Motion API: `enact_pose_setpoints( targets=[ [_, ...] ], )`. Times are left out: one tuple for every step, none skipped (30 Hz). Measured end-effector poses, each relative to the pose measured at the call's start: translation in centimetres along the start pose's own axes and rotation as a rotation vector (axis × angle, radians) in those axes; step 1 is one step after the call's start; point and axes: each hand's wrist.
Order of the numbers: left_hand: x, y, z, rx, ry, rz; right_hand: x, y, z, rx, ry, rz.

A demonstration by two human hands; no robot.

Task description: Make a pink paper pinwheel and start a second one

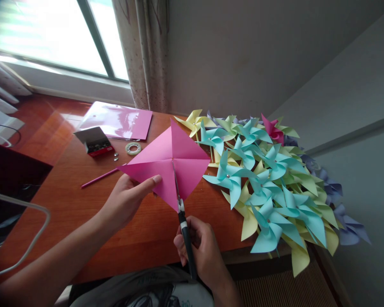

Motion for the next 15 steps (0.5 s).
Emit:
enact_pose_setpoints(
  targets=[
    [0.1, -0.1, 0.0, 0.001, 0.016, 0.002, 0.0, 0.0, 0.0, 0.021, 0.004, -0.017],
    [0.1, -0.1, 0.1, -0.001, 0.038, 0.007, 0.1, 0.0, 0.1, 0.047, 0.011, -0.032],
    [0.1, -0.2, 0.3, -0.003, 0.072, 0.016, 0.1, 0.0, 0.2, 0.072, 0.023, -0.046],
    [0.1, -0.3, 0.5, -0.006, 0.119, 0.033, 0.2, 0.0, 0.3, 0.092, 0.038, -0.057],
    [0.1, -0.3, 0.8, -0.005, 0.175, 0.057, 0.3, -0.1, 0.4, 0.103, 0.052, -0.065],
    [0.0, -0.4, 1.2, 0.002, 0.237, 0.085, 0.5, -0.1, 0.4, 0.109, 0.063, -0.070],
    [0.0, -0.5, 1.6, 0.012, 0.301, 0.121, 0.6, -0.1, 0.4, 0.112, 0.070, -0.074],
    [-0.1, -0.5, 2.0, 0.031, 0.353, 0.154, 0.8, -0.1, 0.4, 0.113, 0.073, -0.074],
    [-0.1, -0.6, 2.4, 0.055, 0.395, 0.179, 0.9, -0.1, 0.4, 0.113, 0.074, -0.067],
    [-0.1, -0.7, 2.7, 0.086, 0.423, 0.184, 1.1, -0.1, 0.4, 0.114, 0.074, -0.054],
    [-0.1, -0.7, 2.9, 0.117, 0.431, 0.175, 1.2, -0.2, 0.3, 0.118, 0.071, -0.032],
    [-0.1, -0.7, 3.1, 0.146, 0.423, 0.152, 1.4, -0.2, 0.3, 0.122, 0.062, 0.000],
    [0.0, -0.7, 3.2, 0.173, 0.398, 0.121, 1.5, -0.2, 0.2, 0.128, 0.045, 0.039],
    [0.0, -0.6, 3.2, 0.196, 0.364, 0.088, 1.6, -0.3, 0.2, 0.139, 0.017, 0.080],
    [0.0, -0.5, 3.2, 0.215, 0.326, 0.053, 1.6, -0.4, 0.2, 0.154, -0.019, 0.119]
  ],
)
Point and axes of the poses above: each hand's wrist, its own y-axis away from the middle knuckle, its own x-axis out of the back of the hand, z = x × y, and after that the axes turned 15 degrees about z, right-handed
